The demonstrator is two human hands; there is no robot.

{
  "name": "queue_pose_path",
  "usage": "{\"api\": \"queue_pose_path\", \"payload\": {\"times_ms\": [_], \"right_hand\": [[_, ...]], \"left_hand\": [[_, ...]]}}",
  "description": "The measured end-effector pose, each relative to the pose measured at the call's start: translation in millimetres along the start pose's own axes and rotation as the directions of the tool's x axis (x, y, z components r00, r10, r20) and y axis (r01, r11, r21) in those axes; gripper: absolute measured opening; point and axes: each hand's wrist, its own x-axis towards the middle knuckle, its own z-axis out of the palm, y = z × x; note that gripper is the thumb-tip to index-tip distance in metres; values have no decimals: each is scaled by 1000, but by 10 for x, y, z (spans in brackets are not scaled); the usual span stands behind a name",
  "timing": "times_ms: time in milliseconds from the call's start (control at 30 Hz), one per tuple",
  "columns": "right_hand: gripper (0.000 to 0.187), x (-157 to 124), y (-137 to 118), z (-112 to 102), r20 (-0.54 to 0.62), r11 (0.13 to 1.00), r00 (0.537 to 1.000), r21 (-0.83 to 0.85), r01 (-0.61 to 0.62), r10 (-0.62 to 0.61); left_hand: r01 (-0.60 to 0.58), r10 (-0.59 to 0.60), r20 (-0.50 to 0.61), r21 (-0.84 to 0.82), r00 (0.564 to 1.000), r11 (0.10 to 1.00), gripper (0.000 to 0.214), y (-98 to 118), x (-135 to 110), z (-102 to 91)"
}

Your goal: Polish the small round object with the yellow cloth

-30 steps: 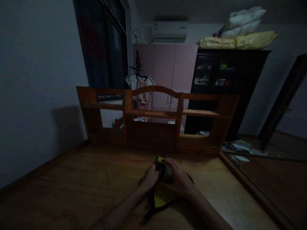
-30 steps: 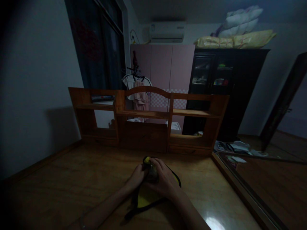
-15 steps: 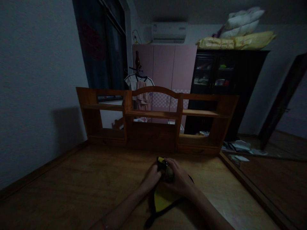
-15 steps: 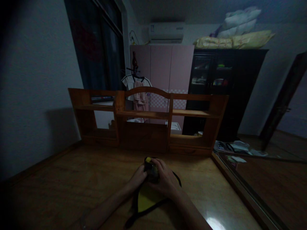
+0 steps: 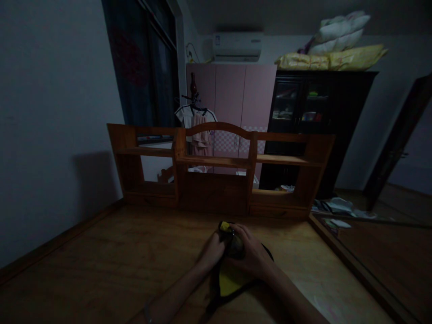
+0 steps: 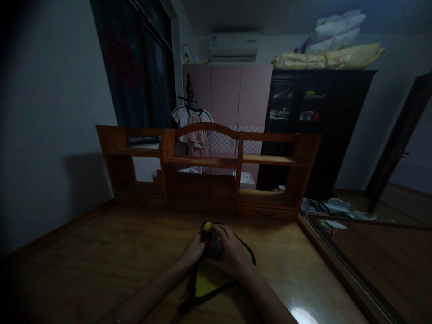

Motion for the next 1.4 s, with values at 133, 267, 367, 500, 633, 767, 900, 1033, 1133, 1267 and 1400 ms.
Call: {"api": "queue_pose_path", "payload": {"times_ms": [133, 267, 367, 500, 633, 767, 900, 1033, 1133, 1267, 1400], "right_hand": [[85, -13, 49, 24, 11, 1000, 1000, -28, 12, -12], [85, -27, 110, 61, 9, 997, 1000, -71, 14, -13], [82, -27, 116, 73, 9, 997, 1000, -78, 13, -12], [84, -16, 69, 72, 21, 998, 1000, -62, 3, -2], [88, -11, 5, 51, 19, 1000, 1000, -10, -1, 1], [86, -16, -8, 16, 17, 1000, 1000, 1, 6, -6], [84, -15, 27, 0, 18, 1000, 1000, -9, -6, 6], [85, -7, 36, 6, 21, 1000, 1000, -18, -8, 9], [87, -6, 15, 10, 19, 1000, 1000, -8, -1, 1], [85, -11, -5, 9, 15, 1000, 1000, -1, 3, -3], [85, -20, 37, 15, 22, 1000, 1000, -21, 3, -2]], "left_hand": [[-64, 66, -16, 110, 998, 992, 36, -22, 7, -17], [-8, 8, -18, 39, 1000, 999, 42, -25, 2, 10], [21, -21, -7, -28, 1000, 999, 40, -47, 16, 17], [-50, 52, 38, -45, 998, 998, 37, -137, 87, -25], [-42, 43, 22, -26, 999, 999, 31, -211, 144, -71], [-92, 92, 60, -5, 994, 996, 29, -130, 107, -55], [-109, 106, 89, 31, 990, 994, 33, 20, 39, -14], [-35, 37, 75, -16, 997, 999, 34, 63, 20, -4], [-9, 12, 66, -35, 998, 999, 31, 34, 27, -20], [-46, 46, 50, -8, 998, 999, 28, 7, 36, -40], [-70, 69, 70, 10, 995, 998, 34, 32, 27, -22]]}}
